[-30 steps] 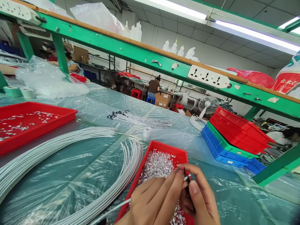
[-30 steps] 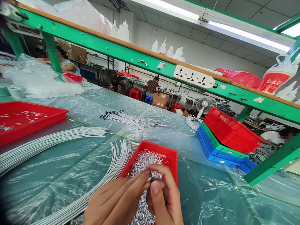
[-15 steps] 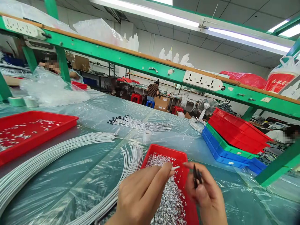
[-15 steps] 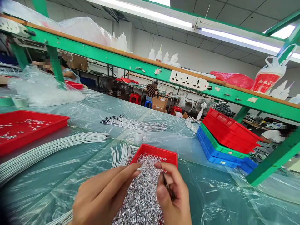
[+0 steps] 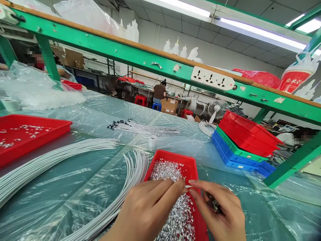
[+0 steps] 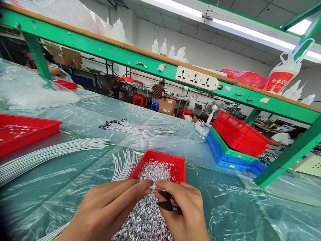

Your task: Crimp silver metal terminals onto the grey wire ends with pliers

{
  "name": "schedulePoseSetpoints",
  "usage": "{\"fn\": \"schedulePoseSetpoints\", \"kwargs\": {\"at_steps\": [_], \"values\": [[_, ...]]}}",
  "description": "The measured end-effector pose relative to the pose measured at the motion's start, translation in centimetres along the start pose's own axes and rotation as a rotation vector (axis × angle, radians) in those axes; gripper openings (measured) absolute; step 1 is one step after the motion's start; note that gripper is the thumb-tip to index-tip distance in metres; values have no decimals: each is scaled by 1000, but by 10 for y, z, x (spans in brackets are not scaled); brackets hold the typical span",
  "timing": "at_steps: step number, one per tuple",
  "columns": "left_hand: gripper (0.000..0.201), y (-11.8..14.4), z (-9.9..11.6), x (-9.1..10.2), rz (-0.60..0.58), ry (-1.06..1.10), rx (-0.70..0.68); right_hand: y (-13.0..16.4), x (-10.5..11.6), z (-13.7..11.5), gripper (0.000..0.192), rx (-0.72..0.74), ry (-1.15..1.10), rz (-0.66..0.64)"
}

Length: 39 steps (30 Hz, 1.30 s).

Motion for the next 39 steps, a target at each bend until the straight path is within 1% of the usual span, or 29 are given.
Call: {"fn": "schedulePoseSetpoints", "kwargs": {"at_steps": [5, 7, 13, 15, 20, 24, 28, 31, 34, 39], "values": [[24, 2, -1, -4, -31, 12, -7, 0, 1, -1, 18, 26, 12, -59], [25, 1, -1, -5, -47, 17, -24, 1, 2, 1, 17, 6, 17, -88], [31, -1, 1, -7, -81, 14, -74, -1, 3, 7, 14, -154, -69, -177], [31, 0, 1, -8, -96, 27, -83, -2, 4, 10, 12, -219, -77, -246], [32, 2, 1, -12, -156, 120, -113, -3, 3, 23, 16, -399, -107, -421], [32, 0, 1, -13, -155, 164, -145, -7, 0, 27, 15, -496, -293, -532], [34, -2, 0, -14, -163, 207, -146, -13, -5, 26, 16, -519, -520, -637], [32, -1, 0, -13, -181, 231, -149, -15, -7, 29, 19, -547, -607, -692], [29, -1, 0, -11, -201, 257, -137, -17, -9, 31, 25, -541, -674, -742], [29, -3, -2, -9, -178, 277, -118, -18, -17, 32, 30, -556, -856, -827]]}}
Point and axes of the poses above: each hand's wrist, its own y-axis away from the middle knuckle, its own x-axis out of the back of the hand, z = x × y, the point moved 4 cm from there along -y, towards the middle knuckle, and after that the axes turned 11 degrees about -x, right-handed, at the moved point
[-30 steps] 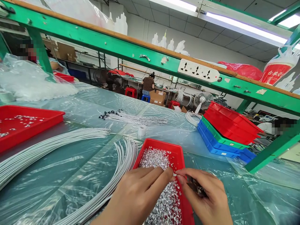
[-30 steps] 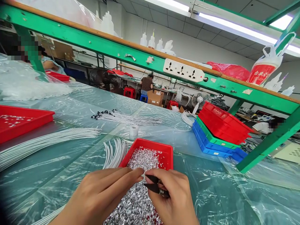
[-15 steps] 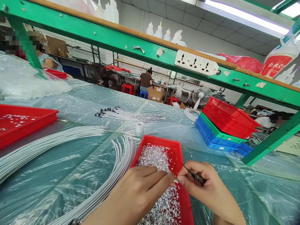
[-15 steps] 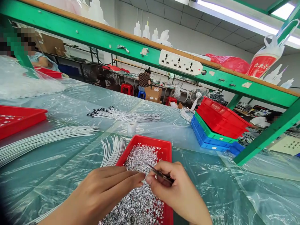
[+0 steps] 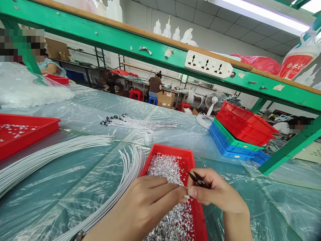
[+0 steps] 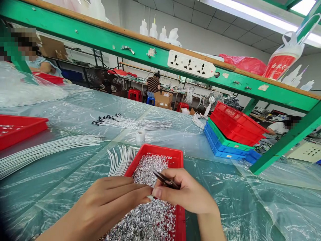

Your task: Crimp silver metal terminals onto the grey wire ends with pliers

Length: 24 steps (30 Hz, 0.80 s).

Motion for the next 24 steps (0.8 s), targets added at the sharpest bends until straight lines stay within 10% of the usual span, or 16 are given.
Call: {"fn": "schedulePoseSetpoints", "kwargs": {"at_steps": [10, 15, 24], "values": [[15, 4, -8, 0, 229, 9, 122, -2, -14, 8, 26, 115, -201, 195], [21, 4, -12, -3, 266, 292, 350, 12, -16, -2, 9, 320, 112, 771], [33, 3, -13, -7, 276, 533, 544, 17, -27, -12, 16, 614, 576, 836]]}}
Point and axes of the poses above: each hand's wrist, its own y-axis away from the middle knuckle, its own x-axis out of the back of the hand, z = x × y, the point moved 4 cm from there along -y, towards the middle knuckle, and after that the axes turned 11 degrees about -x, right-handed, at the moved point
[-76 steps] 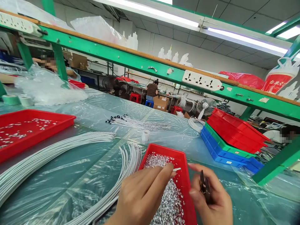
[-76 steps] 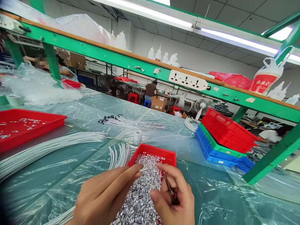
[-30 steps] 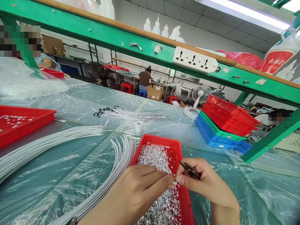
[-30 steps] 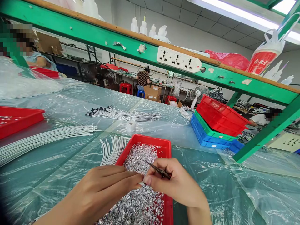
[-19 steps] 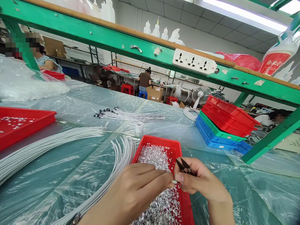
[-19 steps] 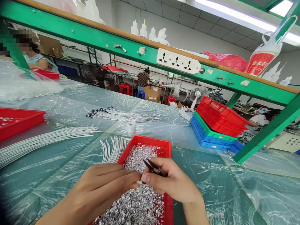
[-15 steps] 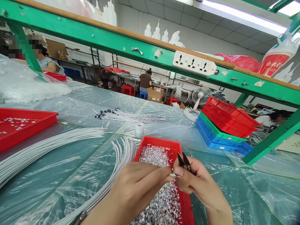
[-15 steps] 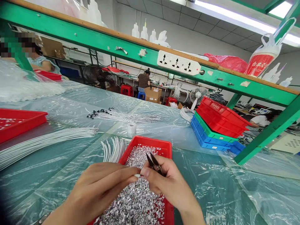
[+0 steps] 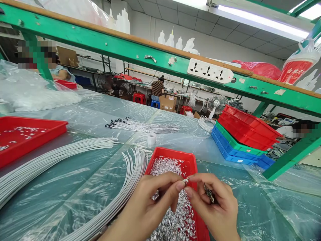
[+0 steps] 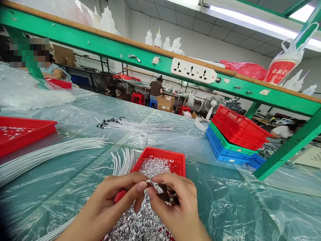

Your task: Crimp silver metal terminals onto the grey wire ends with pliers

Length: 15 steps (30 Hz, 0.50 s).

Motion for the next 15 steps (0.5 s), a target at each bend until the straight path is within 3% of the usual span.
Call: {"fn": "schedulePoseSetpoints", "kwargs": {"at_steps": [7, 15], "values": [[34, 2, -2, -4, -16, 93, 44, 1, 2, -3, 15, 18, 107, -7], [32, 6, -4, -6, -31, 167, 40, -2, 2, -3, 16, -7, 69, -67]]}}
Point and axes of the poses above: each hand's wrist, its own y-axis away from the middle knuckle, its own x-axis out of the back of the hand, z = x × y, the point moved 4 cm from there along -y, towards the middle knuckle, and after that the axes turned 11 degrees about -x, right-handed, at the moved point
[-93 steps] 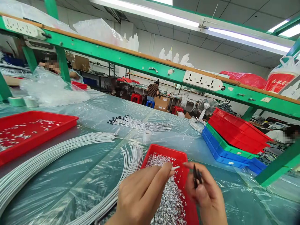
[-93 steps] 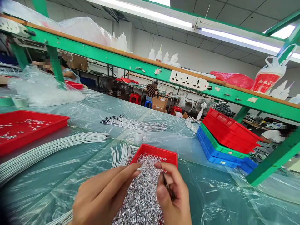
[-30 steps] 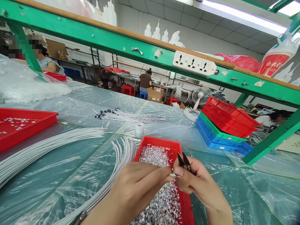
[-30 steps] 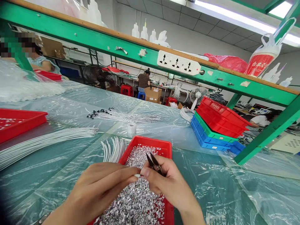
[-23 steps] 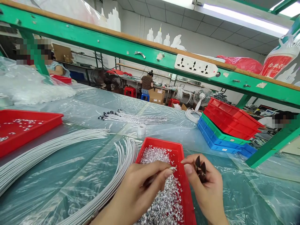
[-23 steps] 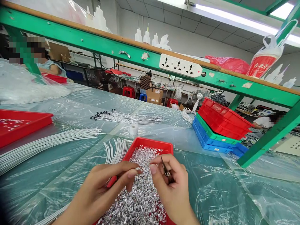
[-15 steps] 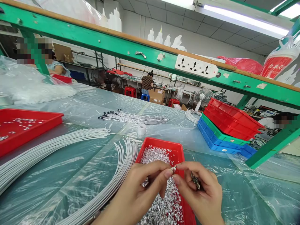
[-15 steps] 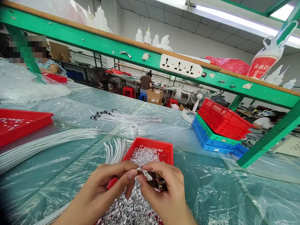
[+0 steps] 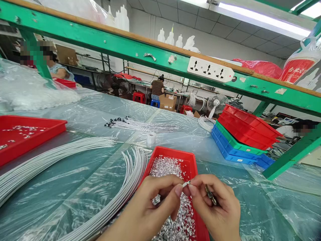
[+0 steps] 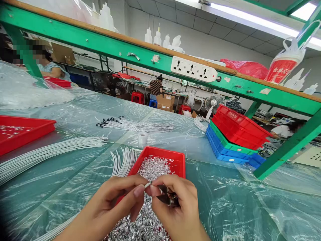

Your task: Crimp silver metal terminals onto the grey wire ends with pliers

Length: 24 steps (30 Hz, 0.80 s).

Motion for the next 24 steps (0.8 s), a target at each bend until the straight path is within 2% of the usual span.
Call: {"fn": "schedulePoseSetpoints", "kwargs": {"at_steps": [5, 10, 16, 24], "values": [[33, -1, 0, 0, 4, 30, 0, -2, 0, -1, 17, -26, -47, -15], [33, 0, 0, -1, 8, 39, 19, 1, -2, 3, 17, -135, -121, -14], [33, -3, 2, -1, 12, -14, 32, 2, -5, 3, 15, -227, -227, 0], [30, -4, 8, 2, 10, -103, 74, 4, -7, 2, 11, -317, -261, 65]]}}
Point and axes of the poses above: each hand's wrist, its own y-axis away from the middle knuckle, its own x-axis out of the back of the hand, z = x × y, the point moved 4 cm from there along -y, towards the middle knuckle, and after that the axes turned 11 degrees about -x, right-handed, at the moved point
